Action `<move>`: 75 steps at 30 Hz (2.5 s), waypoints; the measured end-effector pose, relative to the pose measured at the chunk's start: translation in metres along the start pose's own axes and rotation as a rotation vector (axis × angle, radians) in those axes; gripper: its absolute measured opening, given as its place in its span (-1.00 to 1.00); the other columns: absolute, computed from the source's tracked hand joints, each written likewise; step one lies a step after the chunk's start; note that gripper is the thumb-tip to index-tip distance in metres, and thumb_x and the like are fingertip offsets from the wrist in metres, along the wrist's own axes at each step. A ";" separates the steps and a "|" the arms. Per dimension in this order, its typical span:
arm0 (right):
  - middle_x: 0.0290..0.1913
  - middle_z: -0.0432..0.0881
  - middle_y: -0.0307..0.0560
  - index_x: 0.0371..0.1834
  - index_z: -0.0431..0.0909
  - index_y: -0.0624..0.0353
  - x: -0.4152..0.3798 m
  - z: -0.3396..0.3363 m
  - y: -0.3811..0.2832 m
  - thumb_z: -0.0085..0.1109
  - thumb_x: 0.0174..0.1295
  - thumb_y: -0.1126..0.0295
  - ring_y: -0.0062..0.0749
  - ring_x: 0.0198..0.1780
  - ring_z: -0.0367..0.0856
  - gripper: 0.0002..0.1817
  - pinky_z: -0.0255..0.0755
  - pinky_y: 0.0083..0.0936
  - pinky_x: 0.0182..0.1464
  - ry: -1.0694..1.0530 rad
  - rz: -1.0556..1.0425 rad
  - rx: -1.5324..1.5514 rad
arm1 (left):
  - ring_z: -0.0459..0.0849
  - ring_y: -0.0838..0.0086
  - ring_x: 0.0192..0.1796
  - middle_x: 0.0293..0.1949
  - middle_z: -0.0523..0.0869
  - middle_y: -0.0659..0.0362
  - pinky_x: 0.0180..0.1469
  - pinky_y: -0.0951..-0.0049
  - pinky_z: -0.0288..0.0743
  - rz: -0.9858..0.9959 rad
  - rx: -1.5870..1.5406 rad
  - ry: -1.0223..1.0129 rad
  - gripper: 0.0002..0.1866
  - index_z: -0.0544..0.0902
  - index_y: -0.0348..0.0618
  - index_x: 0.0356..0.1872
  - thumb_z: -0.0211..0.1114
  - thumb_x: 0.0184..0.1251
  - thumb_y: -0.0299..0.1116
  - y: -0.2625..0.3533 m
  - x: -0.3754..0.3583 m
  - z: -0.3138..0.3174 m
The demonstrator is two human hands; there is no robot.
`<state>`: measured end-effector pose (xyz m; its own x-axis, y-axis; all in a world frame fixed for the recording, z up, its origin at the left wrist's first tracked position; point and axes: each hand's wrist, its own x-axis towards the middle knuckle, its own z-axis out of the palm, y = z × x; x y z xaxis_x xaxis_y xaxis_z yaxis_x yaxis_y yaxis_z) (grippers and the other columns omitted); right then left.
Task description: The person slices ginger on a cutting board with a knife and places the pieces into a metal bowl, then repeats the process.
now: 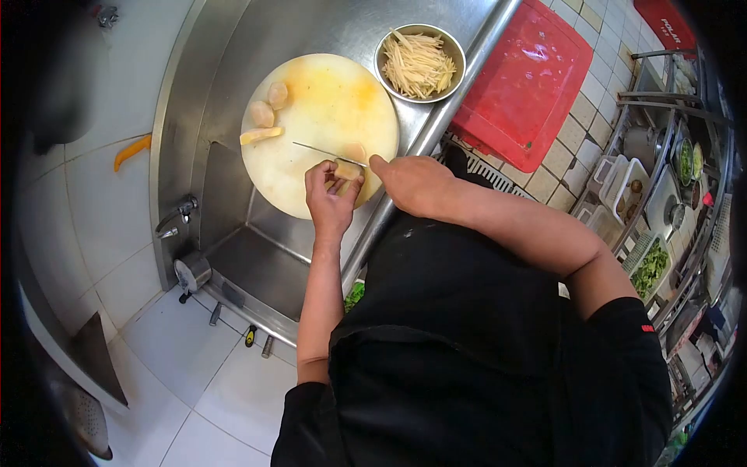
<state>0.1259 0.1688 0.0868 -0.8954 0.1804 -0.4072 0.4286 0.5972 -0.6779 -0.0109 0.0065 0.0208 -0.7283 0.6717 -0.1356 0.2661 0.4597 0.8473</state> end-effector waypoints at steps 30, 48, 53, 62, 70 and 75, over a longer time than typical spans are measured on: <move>-0.24 0.71 0.36 0.09 0.39 0.33 0.014 0.002 0.000 -0.03 0.33 0.51 0.28 -0.12 0.72 -0.71 0.56 0.10 -0.08 -0.027 -0.025 0.005 | 0.60 0.38 -0.01 0.06 0.48 0.11 0.06 0.40 0.69 0.036 0.002 -0.037 -0.44 0.50 -0.21 0.09 0.61 0.09 -0.53 -0.010 0.003 -0.002; -0.17 0.64 0.52 0.14 0.35 0.32 -0.041 -0.041 0.037 -0.01 0.46 0.31 0.46 -0.03 0.61 -0.66 0.41 0.19 0.03 0.177 0.078 0.161 | 0.61 0.04 0.14 0.12 0.61 -0.06 0.19 0.10 0.54 -0.097 0.527 0.076 -0.42 0.60 -0.10 0.13 0.48 -0.02 -0.31 -0.001 0.001 -0.069; -0.16 0.63 0.54 0.11 0.38 0.31 -0.050 -0.048 0.052 0.02 0.45 0.30 0.50 0.01 0.58 -0.68 0.40 0.19 0.02 0.241 0.140 0.170 | 0.57 0.04 0.23 0.16 0.61 -0.06 0.31 0.19 0.48 0.011 0.687 0.074 -0.39 0.62 -0.13 0.23 0.49 0.05 -0.35 0.001 0.014 -0.049; -0.12 0.63 0.53 0.09 0.40 0.27 -0.058 -0.035 0.071 0.06 0.44 0.30 0.50 0.04 0.57 -0.70 0.40 0.19 0.02 0.167 0.099 0.195 | 0.57 0.13 0.28 0.24 0.60 -0.02 0.36 0.19 0.46 0.290 0.539 -0.328 -0.63 0.66 -0.16 0.15 0.30 0.32 -0.49 0.028 0.051 -0.001; -0.11 0.62 0.54 0.06 0.40 0.27 -0.063 -0.032 0.078 0.06 0.43 0.29 0.51 0.03 0.56 -0.71 0.40 0.20 0.01 0.145 0.102 0.187 | 0.61 0.18 0.22 0.20 0.63 0.02 0.24 0.21 0.51 0.155 0.243 -0.059 -0.73 0.68 -0.17 -0.01 0.37 0.25 -0.49 0.001 0.018 0.013; -0.15 0.62 0.54 0.06 0.41 0.26 -0.055 -0.036 0.072 0.05 0.43 0.29 0.52 0.00 0.56 -0.71 0.38 0.23 -0.01 0.110 0.048 0.133 | 0.53 0.04 0.29 0.14 0.63 0.04 0.31 0.20 0.49 0.241 0.272 0.143 -0.61 0.66 -0.17 0.06 0.42 0.16 -0.45 0.001 -0.007 0.022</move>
<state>0.2022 0.2299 0.0822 -0.8784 0.2949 -0.3762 0.4765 0.4785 -0.7375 0.0079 0.0151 0.0117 -0.6999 0.7004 0.1403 0.5844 0.4485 0.6763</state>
